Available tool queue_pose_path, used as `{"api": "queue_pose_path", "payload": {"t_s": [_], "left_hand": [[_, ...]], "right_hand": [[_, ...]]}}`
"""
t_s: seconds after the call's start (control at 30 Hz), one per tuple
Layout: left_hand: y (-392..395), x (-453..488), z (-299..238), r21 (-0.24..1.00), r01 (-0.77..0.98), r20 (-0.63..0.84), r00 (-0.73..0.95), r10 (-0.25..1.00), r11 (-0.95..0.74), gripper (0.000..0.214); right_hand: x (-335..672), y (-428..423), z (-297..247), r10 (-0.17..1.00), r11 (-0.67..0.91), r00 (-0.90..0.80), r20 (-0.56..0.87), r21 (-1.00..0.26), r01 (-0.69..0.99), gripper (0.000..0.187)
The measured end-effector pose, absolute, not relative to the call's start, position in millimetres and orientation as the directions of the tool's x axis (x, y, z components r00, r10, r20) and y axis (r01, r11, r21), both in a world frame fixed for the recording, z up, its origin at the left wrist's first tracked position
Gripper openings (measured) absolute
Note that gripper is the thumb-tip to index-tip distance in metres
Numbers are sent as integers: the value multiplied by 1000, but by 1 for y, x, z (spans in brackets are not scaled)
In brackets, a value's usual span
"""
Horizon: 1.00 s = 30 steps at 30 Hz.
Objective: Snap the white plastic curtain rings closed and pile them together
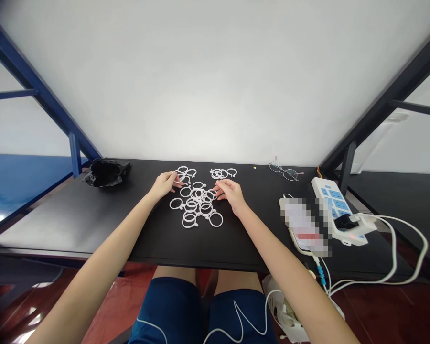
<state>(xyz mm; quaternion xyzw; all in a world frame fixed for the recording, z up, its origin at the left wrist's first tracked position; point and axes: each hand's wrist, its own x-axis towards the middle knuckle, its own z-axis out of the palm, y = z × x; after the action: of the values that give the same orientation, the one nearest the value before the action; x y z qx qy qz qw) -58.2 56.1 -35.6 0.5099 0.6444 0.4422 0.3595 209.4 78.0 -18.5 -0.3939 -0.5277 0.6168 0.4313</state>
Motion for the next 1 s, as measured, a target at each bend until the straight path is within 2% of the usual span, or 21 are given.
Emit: {"api": "queue_pose_path", "payload": {"t_s": [0.23,0.3,0.37,0.47,0.53,0.6,0.7,0.83,1.0], "left_hand": [[55,-53,-29,965,259,33,-267,963,39,37],[51,-44,-25,966,258,36,-208,978,19,37],[45,-30,-21,960,278,44,-85,995,-19,39],[34,-9,-16,940,331,36,159,987,-87,42],[28,1,-13,925,358,38,248,968,-128,43],[24,6,-11,913,377,39,297,954,-155,41],[21,6,-8,898,404,44,318,947,-178,40],[19,5,-5,859,458,75,333,940,-231,40],[17,7,-3,819,511,82,345,935,-260,37]], "right_hand": [[208,77,-18,947,-41,-321,-13,-996,-78,31],[206,73,-18,940,43,-336,49,-999,-27,33],[204,65,-18,920,196,-355,168,-980,44,32],[201,52,-15,824,457,-443,353,-877,151,34],[200,46,-13,743,582,-527,413,-787,205,36],[200,43,-11,684,666,-583,439,-702,252,31],[202,42,-8,618,757,-625,476,-576,310,24],[200,40,-8,566,819,-659,496,-433,377,29],[196,39,-11,513,858,-677,527,-335,390,34]]}}
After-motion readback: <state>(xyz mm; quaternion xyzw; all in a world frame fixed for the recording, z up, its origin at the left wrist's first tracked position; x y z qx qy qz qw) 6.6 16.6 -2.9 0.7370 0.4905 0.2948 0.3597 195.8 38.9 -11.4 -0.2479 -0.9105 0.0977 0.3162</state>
